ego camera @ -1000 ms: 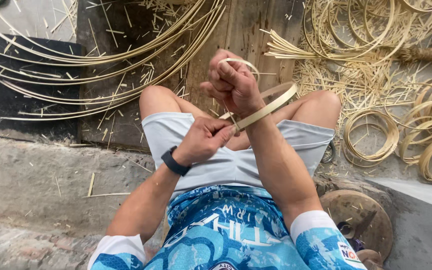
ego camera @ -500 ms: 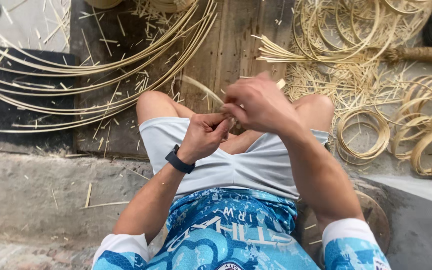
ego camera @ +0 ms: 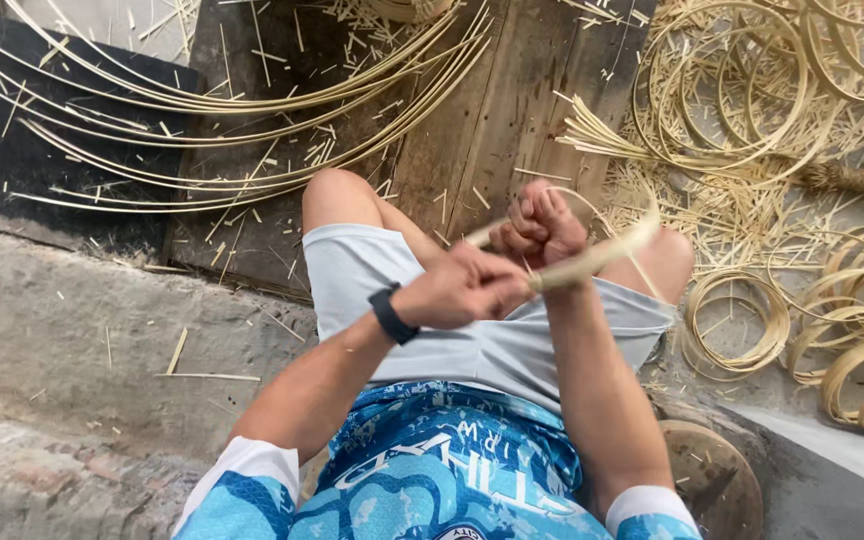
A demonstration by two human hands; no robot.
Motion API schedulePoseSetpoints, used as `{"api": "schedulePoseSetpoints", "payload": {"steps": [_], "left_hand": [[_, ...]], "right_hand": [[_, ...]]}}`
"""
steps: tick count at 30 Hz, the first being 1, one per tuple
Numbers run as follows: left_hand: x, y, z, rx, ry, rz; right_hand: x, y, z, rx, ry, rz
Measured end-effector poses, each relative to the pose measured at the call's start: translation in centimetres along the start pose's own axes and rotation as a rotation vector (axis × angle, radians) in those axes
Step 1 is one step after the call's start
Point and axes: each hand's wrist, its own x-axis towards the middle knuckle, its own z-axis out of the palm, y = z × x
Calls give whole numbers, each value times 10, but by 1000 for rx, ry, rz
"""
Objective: The person sits on the floor and bends a thin bamboo strip into a circular hoop, overlapping the ends and pinching and twisting them together to lock the ring shape. They flex the strip repeatedly, adjust the overlap, and hold up the formed hoop before reaching for another strip.
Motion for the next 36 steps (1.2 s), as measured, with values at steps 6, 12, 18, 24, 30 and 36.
{"api": "schedulePoseSetpoints", "payload": {"steps": [6,12,18,24,30,36], "left_hand": [[-1,-4,0,-87,-16,17],[7,-6,-51,44,407,135],[28,-21,-35,670,359,125],[16,-11,-64,111,644,261],[14,-15,-11,-19,55,93],[10,-23,-24,-150,235,143]], "right_hand": [[18,-20,28,-294,51,238],[7,-34,93,-1576,168,53],[4,-41,98,-1791,-199,-351],[0,-9,78,-1259,170,-216],[44,-3,10,-191,-234,1],[33,-14,49,-929,205,162]]}}
